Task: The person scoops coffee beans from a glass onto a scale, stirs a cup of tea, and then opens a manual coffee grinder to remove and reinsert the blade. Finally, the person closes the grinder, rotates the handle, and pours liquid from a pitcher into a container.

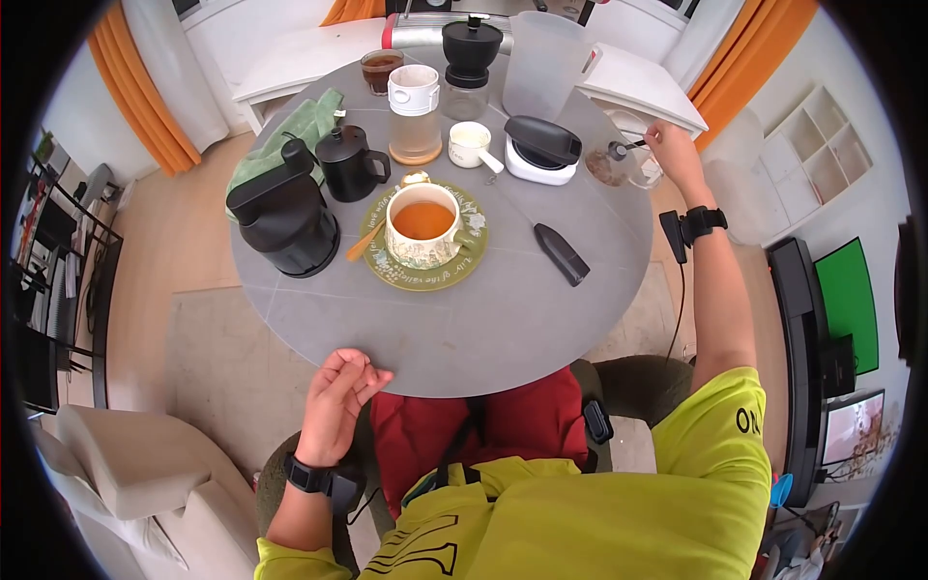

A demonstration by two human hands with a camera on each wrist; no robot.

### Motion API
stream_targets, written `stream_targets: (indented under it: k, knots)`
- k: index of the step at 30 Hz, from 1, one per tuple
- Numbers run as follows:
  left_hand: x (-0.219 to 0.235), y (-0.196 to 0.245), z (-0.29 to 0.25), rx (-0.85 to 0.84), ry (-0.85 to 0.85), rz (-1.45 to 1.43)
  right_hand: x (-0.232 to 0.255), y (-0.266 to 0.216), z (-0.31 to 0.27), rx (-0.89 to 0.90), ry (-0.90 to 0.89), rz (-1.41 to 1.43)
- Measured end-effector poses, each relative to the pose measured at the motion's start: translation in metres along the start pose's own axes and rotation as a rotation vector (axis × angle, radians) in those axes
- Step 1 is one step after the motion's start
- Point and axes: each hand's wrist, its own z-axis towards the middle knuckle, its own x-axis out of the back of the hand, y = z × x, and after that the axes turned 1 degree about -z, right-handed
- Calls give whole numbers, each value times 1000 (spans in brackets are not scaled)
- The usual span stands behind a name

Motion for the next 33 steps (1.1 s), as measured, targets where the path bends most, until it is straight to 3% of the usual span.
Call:
stream_targets:
  k: [4, 8, 17, 26, 29, 33]
  knots:
    - [1, -1, 0, -1, -10, -6, 4, -7, 0, 135, 135, -91]
    - [2, -1, 1, -3, -17, -7, 0, -13, -1, 168, 144, -177]
    - [-3, 0, 0, -3, 14, 6, -2, -14, 0, 151, 106, -59]
    - [-3, 0, 0, -2, 22, 8, -5, 16, 8, 8, 4, -25]
    - [-2, 0, 0, -5, 13, 4, -14, 37, 12, -103, 26, 127]
    - [-1, 1, 0, 1, -1, -5, -15, 53, 13, -285, -19, 556]
